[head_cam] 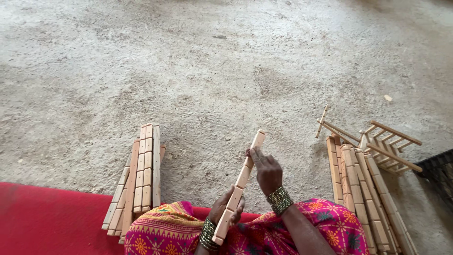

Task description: The person sits on a mat on the floor and assembles wooden chair parts, inserting dowels or rungs into holes along a wooden rail and pressing and tapping them into place by hand. They work on one rail at a time and set finished rails onto a pile of similar parts beside them.

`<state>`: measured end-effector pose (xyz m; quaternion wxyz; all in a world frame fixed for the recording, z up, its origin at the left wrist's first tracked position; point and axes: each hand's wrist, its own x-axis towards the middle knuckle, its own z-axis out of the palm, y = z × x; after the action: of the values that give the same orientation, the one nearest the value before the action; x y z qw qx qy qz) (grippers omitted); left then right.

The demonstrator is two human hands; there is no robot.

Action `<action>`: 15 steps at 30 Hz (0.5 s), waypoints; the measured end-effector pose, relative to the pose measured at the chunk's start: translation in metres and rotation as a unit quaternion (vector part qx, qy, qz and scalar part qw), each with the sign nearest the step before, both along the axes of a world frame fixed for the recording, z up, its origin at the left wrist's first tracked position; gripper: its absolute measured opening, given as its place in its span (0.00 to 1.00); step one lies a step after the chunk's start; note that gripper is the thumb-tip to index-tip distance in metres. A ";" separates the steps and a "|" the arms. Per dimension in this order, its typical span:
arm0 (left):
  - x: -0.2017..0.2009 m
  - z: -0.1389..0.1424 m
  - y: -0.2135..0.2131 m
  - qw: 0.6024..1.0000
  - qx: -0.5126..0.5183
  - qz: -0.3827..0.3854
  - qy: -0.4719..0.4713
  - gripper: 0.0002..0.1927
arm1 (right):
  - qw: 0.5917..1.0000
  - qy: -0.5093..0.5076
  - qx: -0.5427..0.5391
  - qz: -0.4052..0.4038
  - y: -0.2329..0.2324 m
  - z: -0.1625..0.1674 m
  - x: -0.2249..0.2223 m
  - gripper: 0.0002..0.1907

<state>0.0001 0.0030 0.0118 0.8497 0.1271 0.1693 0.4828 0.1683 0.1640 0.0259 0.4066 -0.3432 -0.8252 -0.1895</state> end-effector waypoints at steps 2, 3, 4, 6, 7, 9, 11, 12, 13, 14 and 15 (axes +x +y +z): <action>0.000 0.000 -0.002 1.000 0.024 -0.014 -0.005 0.30 | 0.975 -0.062 -0.133 -0.168 0.011 -0.001 0.007 0.08; 0.001 0.001 -0.004 0.999 0.019 -0.013 0.024 0.27 | 0.944 -0.094 -0.196 -0.250 0.019 0.002 0.011 0.10; 0.003 0.001 -0.006 0.998 0.015 -0.012 0.052 0.25 | 0.960 -0.056 -0.146 -0.232 0.026 0.005 0.020 0.07; 0.005 0.003 -0.008 0.998 0.010 -0.028 0.061 0.24 | 0.980 0.017 -0.044 -0.194 0.039 0.015 0.040 0.14; 0.005 0.003 -0.009 0.998 0.008 -0.044 0.041 0.24 | 0.981 0.016 -0.019 -0.190 0.040 0.016 0.045 0.15; 0.005 0.002 -0.008 0.998 0.012 -0.060 0.023 0.24 | 0.983 0.017 0.031 -0.180 0.039 0.017 0.046 0.18; 0.004 -0.001 -0.005 0.998 0.027 -0.056 0.028 0.23 | 0.979 0.000 -0.044 -0.197 0.031 0.013 0.034 0.17; 0.003 -0.003 -0.003 0.998 0.012 -0.038 0.043 0.23 | 0.975 -0.008 -0.080 -0.205 0.026 0.012 0.028 0.17; 0.002 -0.005 -0.001 0.998 -0.004 -0.021 0.058 0.24 | 0.977 -0.032 -0.091 -0.189 0.018 0.010 0.020 0.14; 0.002 -0.008 0.002 0.997 -0.019 -0.004 0.073 0.24 | 0.978 -0.056 -0.102 -0.173 0.009 0.009 0.009 0.12; 0.002 -0.011 0.004 0.998 -0.025 0.018 0.050 0.24 | 0.983 -0.058 -0.129 -0.117 -0.003 0.009 0.001 0.12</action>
<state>0.0018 0.0068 0.0009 0.8343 0.1270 0.2256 0.4867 0.1690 0.1614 0.0353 0.2853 -0.4749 -0.8194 -0.1473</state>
